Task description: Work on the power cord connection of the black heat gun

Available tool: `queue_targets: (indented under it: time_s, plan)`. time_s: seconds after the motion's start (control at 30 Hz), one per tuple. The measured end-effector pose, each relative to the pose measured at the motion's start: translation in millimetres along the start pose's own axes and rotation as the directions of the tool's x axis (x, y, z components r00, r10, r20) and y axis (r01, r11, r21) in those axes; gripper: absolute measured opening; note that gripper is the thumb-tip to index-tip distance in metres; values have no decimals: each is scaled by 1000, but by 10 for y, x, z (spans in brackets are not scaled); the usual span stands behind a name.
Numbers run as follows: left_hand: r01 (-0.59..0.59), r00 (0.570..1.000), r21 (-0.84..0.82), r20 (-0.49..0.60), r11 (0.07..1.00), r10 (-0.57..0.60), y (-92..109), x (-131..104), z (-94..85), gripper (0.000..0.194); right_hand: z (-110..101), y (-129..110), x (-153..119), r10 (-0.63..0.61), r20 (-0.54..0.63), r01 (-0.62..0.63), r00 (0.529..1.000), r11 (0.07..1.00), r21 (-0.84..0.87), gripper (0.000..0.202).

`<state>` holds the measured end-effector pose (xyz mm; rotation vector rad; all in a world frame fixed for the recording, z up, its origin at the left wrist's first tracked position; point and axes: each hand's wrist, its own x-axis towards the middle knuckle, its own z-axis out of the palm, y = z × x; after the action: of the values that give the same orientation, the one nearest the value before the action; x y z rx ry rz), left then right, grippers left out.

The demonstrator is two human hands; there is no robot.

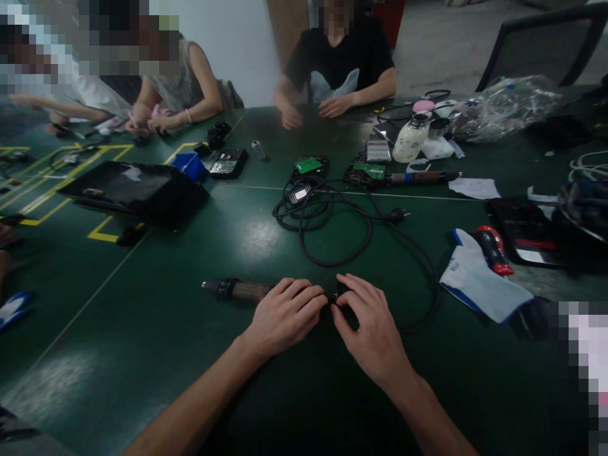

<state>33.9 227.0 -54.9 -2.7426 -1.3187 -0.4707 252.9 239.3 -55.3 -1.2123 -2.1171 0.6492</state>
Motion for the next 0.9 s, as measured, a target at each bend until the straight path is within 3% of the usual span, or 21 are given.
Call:
queue_targets:
  time_s: [0.5,0.67,0.9]
  plan:
    - [46,999,63,-13,997,-45,29,47,-7,12,7,-3,-16,-1,-12,1,1000,1000,6,8]
    - [29,999,2,24,1000,-29,27,34,-30,18,4,-4,-2,-4,-18,4,1000,1000,5,8]
    - [48,999,29,-19,998,-47,27,42,-12,10,10,7,-10,0,-17,0,1000,1000,1,8]
